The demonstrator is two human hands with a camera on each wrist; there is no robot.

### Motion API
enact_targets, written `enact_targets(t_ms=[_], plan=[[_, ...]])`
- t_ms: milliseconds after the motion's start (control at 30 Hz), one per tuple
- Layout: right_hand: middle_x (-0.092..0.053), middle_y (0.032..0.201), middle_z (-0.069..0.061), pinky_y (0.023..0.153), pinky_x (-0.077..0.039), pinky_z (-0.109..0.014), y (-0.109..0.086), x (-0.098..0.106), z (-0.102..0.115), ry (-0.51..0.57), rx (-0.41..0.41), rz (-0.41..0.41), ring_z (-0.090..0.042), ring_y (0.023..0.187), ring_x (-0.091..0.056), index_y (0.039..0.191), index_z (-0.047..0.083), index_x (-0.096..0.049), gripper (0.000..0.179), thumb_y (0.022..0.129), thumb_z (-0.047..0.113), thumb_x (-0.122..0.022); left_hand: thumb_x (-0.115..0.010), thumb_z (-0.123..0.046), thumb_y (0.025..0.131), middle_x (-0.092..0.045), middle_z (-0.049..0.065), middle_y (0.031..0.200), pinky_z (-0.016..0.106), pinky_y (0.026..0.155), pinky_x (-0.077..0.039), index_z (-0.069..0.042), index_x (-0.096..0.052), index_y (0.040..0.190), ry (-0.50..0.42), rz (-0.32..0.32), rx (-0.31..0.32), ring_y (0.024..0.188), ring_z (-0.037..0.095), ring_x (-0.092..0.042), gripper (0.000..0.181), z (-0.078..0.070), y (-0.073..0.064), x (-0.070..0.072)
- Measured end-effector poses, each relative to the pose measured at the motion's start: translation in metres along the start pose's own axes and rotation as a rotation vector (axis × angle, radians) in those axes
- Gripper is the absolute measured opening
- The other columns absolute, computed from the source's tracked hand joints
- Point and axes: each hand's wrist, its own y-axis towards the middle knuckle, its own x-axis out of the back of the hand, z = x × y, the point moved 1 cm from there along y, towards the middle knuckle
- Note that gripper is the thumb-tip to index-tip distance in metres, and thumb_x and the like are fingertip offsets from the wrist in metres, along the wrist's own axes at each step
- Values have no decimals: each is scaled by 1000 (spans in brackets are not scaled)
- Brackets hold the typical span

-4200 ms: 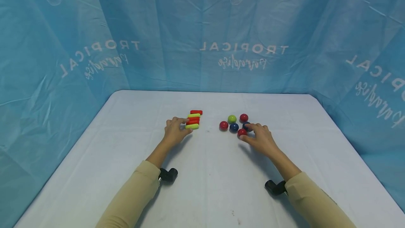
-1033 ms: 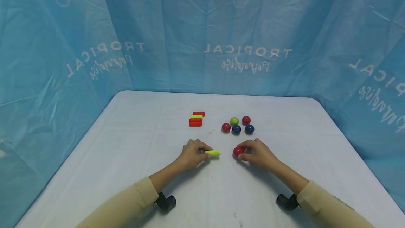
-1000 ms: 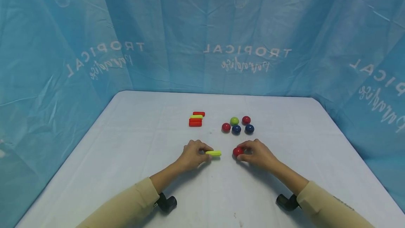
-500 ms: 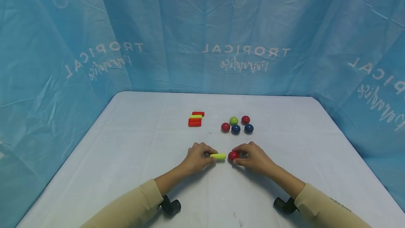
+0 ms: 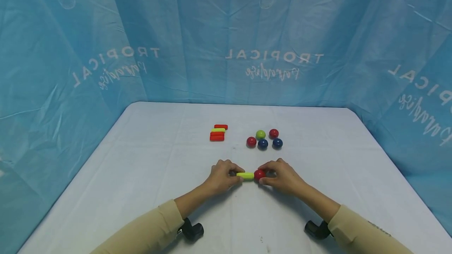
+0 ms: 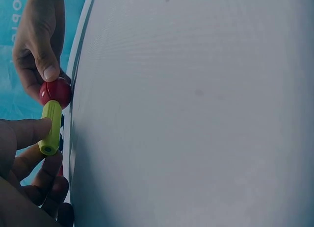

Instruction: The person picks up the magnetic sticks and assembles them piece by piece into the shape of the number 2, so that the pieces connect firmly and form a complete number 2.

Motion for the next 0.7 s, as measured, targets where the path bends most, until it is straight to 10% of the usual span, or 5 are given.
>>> enact_targets(t_ms=[400, 700], plan=[[-66, 96, 9, 73, -40, -27, -1, 1, -3, 8, 34, 2, -13, 89, -47, 109, 20, -69, 35, 76, 29, -77, -71, -21, 81, -62, -1, 94, 36, 81, -32, -16, -72, 105, -8, 27, 43, 93, 16, -46, 24, 3, 8, 6], [-64, 96, 9, 74, -41, -28, 0, -1, -5, 16, -1, 2, -13, 89, -48, 110, 21, -69, 37, 75, 30, -78, -68, -26, 85, -62, 0, 105, 35, 85, -46, -18, -67, 115, -66, -47, 110, 108, 19, -50, 31, 8, 45, 22]])
